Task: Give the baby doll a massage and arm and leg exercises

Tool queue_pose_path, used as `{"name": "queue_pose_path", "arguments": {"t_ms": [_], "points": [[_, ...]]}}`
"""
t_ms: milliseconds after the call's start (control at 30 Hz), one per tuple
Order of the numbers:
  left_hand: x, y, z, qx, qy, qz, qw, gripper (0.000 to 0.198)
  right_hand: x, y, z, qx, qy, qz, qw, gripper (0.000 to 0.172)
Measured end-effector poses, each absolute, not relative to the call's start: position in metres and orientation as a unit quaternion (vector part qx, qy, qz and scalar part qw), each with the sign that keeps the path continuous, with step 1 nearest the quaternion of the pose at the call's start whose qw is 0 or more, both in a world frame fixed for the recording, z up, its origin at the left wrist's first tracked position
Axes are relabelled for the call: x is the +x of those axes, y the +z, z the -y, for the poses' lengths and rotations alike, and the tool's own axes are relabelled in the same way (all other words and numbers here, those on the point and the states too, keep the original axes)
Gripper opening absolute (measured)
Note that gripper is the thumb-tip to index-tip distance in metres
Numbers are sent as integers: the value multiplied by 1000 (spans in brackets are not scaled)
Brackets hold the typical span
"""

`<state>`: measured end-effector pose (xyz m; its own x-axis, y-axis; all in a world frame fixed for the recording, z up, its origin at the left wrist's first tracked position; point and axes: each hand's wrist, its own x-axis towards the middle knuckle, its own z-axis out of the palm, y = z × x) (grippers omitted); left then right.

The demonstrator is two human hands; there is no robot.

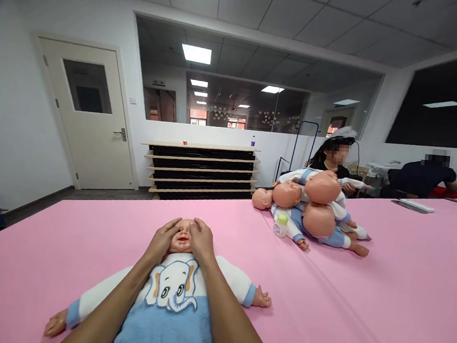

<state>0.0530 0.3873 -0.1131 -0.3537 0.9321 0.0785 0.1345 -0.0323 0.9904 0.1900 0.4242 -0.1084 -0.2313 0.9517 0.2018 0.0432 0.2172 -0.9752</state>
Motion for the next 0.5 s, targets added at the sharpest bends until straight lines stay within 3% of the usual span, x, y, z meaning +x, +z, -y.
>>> {"name": "queue_pose_path", "arguments": {"t_ms": [300, 500], "points": [[36, -146, -397, 384, 603, -577, 394, 63, 211, -104, -408, -394, 402, 696, 446, 58], [35, -152, -399, 361, 610, -582, 399, 73, 351, -92, -472, -581, 157, 657, 453, 51]]}}
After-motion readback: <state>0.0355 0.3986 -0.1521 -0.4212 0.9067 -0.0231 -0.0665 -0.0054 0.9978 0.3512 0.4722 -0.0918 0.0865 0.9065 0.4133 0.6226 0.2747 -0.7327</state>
